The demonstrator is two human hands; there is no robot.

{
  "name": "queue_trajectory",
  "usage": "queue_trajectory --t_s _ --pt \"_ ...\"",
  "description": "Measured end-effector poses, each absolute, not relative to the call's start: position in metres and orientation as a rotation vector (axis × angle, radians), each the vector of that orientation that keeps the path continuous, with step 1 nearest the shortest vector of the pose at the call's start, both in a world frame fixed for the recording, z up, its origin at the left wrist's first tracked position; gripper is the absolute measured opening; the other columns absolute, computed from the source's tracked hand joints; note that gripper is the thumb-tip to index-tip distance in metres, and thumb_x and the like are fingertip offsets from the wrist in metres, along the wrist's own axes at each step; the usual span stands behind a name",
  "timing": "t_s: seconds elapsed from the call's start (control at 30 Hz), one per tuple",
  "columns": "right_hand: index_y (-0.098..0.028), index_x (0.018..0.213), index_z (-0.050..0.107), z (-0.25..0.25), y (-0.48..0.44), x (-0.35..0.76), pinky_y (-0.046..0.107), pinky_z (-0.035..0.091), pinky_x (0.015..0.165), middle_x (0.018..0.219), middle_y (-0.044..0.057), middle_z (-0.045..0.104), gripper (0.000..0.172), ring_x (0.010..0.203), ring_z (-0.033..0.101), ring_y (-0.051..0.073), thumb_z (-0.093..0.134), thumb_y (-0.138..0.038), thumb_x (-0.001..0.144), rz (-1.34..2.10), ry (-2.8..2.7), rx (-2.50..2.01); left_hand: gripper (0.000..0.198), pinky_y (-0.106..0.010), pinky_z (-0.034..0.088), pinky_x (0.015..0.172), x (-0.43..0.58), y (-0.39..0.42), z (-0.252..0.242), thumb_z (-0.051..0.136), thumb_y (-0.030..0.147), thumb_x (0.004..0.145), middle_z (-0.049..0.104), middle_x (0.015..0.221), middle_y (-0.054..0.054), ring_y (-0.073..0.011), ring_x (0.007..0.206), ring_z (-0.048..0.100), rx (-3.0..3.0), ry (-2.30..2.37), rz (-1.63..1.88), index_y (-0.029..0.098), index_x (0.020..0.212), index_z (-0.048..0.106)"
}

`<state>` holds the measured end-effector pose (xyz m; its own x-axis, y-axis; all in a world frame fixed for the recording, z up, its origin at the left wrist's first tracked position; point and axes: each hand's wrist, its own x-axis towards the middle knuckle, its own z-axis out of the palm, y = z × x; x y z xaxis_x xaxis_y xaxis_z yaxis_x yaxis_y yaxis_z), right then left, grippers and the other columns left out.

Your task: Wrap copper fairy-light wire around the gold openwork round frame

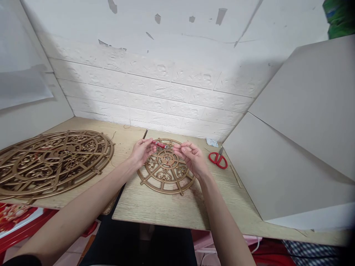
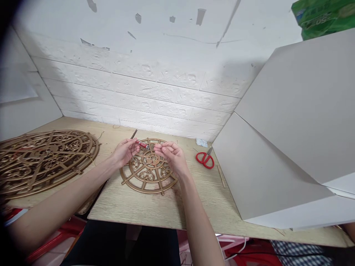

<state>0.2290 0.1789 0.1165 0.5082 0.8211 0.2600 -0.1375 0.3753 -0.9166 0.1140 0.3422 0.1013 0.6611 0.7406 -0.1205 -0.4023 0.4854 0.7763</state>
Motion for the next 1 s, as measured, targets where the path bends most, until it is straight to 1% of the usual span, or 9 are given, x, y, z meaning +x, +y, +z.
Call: queue_trajectory --t_s 0.1,0.2,0.33,0.4,0.53,0.63,0.73,0.9,1.0 --pt "-0.02 0.081 0.062 0.117 0.179 0.23 0.032 0.055 0.075 0.089 0.005 0.071 0.021 0.079 0.067 0.017 0.071 -0.036 0.07 0.673 -0.794 -1.022 0.011 -0.019 0.05 0.051 0.114 0.341 0.102 0.062 0.009 0.075 0.063 0.062 -0.005 -0.0088 0.05 0.058 0.79 0.482 0.716 0.012 0.069 0.053" --pt "-0.02 0.08 0.064 0.117 0.179 0.23 0.025 0.05 0.059 0.083 0.004 0.07 0.019 0.067 0.063 0.013 0.07 -0.035 0.071 0.623 -0.766 -1.022 0.01 -0.018 0.05 0.05 0.114 0.34 0.104 0.06 0.008 0.076 0.064 0.063 -0.006 -0.0085 0.05 0.058 0.781 0.478 0.698 0.011 0.069 0.053" --pt "-0.019 0.076 0.069 0.119 0.18 0.228 0.026 0.046 0.06 0.067 0.001 0.065 0.017 0.061 0.055 0.011 0.071 -0.034 0.068 0.538 -0.727 -0.98 0.009 -0.017 0.05 0.05 0.113 0.34 0.106 0.057 0.006 0.077 0.064 0.062 -0.006 -0.0082 0.05 0.058 0.754 0.505 0.688 0.01 0.07 0.055" --pt "-0.019 0.076 0.071 0.119 0.18 0.227 0.026 0.044 0.06 0.063 0.0 0.063 0.018 0.059 0.053 0.011 0.072 -0.034 0.067 0.522 -0.709 -1.005 0.008 -0.016 0.049 0.049 0.113 0.34 0.106 0.057 0.005 0.077 0.064 0.062 -0.006 -0.0082 0.05 0.058 0.757 0.506 0.688 0.01 0.07 0.055" --pt "-0.019 0.077 0.071 0.12 0.18 0.23 0.026 0.041 0.055 0.072 0.002 0.066 0.019 0.059 0.051 0.011 0.073 -0.032 0.064 0.491 -0.637 -1.013 0.009 -0.017 0.05 0.049 0.112 0.343 0.105 0.059 0.006 0.076 0.064 0.063 -0.007 -0.0083 0.05 0.058 0.777 0.476 0.686 0.01 0.069 0.055" --pt "-0.021 0.074 0.071 0.12 0.179 0.235 0.027 0.042 0.057 0.076 0.002 0.067 0.017 0.063 0.052 0.012 0.075 -0.03 0.061 0.412 -0.586 -0.963 0.008 -0.015 0.049 0.048 0.112 0.345 0.104 0.058 0.007 0.077 0.065 0.064 -0.007 -0.0072 0.049 0.057 0.747 0.48 0.66 0.01 0.07 0.057" --pt "-0.021 0.073 0.07 0.12 0.179 0.239 0.027 0.042 0.059 0.076 0.001 0.066 0.015 0.064 0.052 0.011 0.075 -0.027 0.06 0.394 -0.557 -0.94 0.009 -0.012 0.049 0.048 0.113 0.346 0.104 0.055 0.007 0.079 0.066 0.068 -0.008 -0.0056 0.048 0.056 0.7 0.502 0.638 0.009 0.071 0.058" --pt "-0.02 0.075 0.069 0.121 0.178 0.238 0.022 0.04 0.05 0.07 0.0 0.063 0.019 0.058 0.05 0.009 0.077 -0.024 0.058 0.448 -0.52 -0.899 0.008 -0.011 0.049 0.048 0.113 0.346 0.104 0.054 0.007 0.08 0.067 0.07 -0.009 -0.005 0.048 0.056 0.702 0.5 0.62 0.007 0.073 0.058" --pt "-0.019 0.072 0.067 0.122 0.178 0.238 0.022 0.042 0.05 0.07 0.0 0.063 0.016 0.059 0.052 0.009 0.076 -0.025 0.059 0.463 -0.527 -0.888 0.007 -0.011 0.049 0.047 0.113 0.347 0.103 0.054 0.007 0.08 0.066 0.069 -0.009 -0.0049 0.048 0.056 0.7 0.506 0.615 0.007 0.074 0.058"
